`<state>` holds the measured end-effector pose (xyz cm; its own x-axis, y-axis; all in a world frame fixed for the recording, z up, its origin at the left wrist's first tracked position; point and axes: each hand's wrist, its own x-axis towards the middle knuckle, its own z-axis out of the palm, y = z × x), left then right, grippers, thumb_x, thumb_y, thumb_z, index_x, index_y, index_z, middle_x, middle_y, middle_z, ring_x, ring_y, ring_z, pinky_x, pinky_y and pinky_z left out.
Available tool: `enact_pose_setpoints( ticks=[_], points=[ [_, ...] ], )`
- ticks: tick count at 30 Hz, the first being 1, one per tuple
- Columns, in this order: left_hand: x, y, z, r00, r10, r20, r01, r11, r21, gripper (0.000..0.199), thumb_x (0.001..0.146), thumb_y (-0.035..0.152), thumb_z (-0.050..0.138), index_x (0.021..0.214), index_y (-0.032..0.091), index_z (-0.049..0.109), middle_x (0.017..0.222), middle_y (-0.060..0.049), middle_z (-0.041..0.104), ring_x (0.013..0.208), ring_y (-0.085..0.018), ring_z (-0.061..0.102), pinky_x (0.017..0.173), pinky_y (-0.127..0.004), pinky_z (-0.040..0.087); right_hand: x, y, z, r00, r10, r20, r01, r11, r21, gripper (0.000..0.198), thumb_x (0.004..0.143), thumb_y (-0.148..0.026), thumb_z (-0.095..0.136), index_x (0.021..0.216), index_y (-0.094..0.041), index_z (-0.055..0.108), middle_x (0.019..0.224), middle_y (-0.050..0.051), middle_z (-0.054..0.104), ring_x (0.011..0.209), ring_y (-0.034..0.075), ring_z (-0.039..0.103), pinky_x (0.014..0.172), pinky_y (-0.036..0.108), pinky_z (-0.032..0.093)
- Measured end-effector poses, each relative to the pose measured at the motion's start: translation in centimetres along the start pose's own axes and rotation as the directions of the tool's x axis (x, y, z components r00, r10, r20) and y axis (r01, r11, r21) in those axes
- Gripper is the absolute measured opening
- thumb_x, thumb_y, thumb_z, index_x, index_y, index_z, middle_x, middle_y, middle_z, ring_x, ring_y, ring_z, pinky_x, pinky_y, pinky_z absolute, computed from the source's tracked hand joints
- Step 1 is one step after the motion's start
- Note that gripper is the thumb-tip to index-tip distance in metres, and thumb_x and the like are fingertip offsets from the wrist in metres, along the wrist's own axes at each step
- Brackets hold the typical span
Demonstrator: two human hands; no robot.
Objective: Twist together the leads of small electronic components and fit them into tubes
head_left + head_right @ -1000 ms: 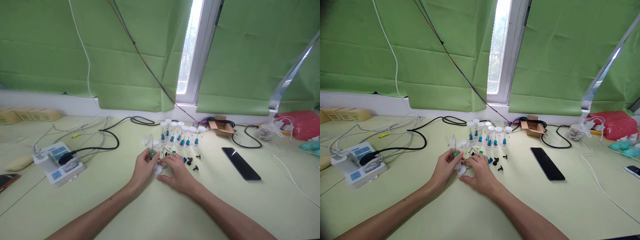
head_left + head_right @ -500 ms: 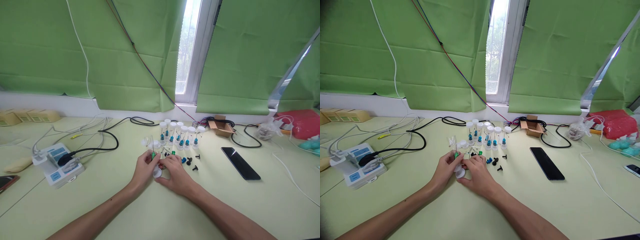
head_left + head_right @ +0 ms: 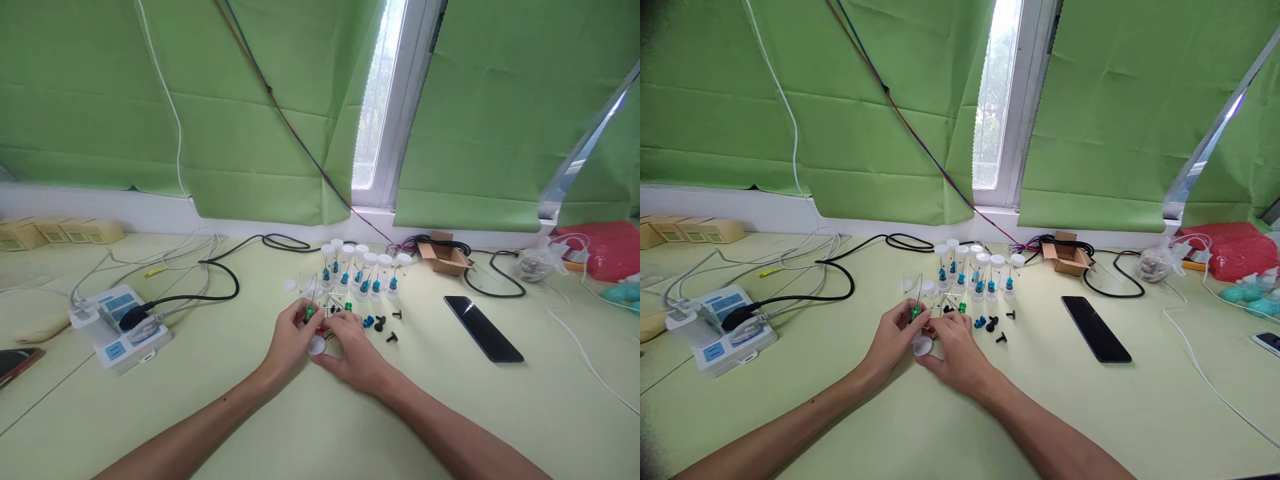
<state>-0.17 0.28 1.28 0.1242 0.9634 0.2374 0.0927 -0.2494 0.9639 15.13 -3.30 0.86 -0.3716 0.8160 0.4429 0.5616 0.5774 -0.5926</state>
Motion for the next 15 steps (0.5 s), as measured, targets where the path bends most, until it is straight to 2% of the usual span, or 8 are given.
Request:
enact_pose_setpoints(
  ticks=[10,15],
  points=[
    [0.1,-0.16,0.02,0.999,0.005,-0.031,-0.004,1.0,0.015,0.023,0.078,0.039,0.066,0.076,0.018,0.058,0.068,0.001,0.056,0.065,-0.015,0.055,0.062,-0.026,0.046,0.01,0.15,-0.03,0.999,0.036,0.002,-0.036,0.997,0.064,0.034,0.075,-0.013,0.072,0.105,-0.023,0.059,0.104,0.004,0.065,0.103,0.026,0.053,0.092,0.042,0.04],
    [0.1,0.06,-0.11,0.998,0.045,-0.041,-0.041,0.995,0.088,0.021,0.079,0.039,0.065,0.076,0.019,0.058,0.068,0.001,0.057,0.065,-0.015,0.055,0.063,-0.027,0.043,-0.07,0.05,-0.12,0.999,0.043,-0.001,-0.042,0.997,0.062,0.037,0.074,-0.015,0.073,0.108,-0.023,0.059,0.103,0.005,0.066,0.102,0.025,0.054,0.091,0.042,0.042]
  ],
)
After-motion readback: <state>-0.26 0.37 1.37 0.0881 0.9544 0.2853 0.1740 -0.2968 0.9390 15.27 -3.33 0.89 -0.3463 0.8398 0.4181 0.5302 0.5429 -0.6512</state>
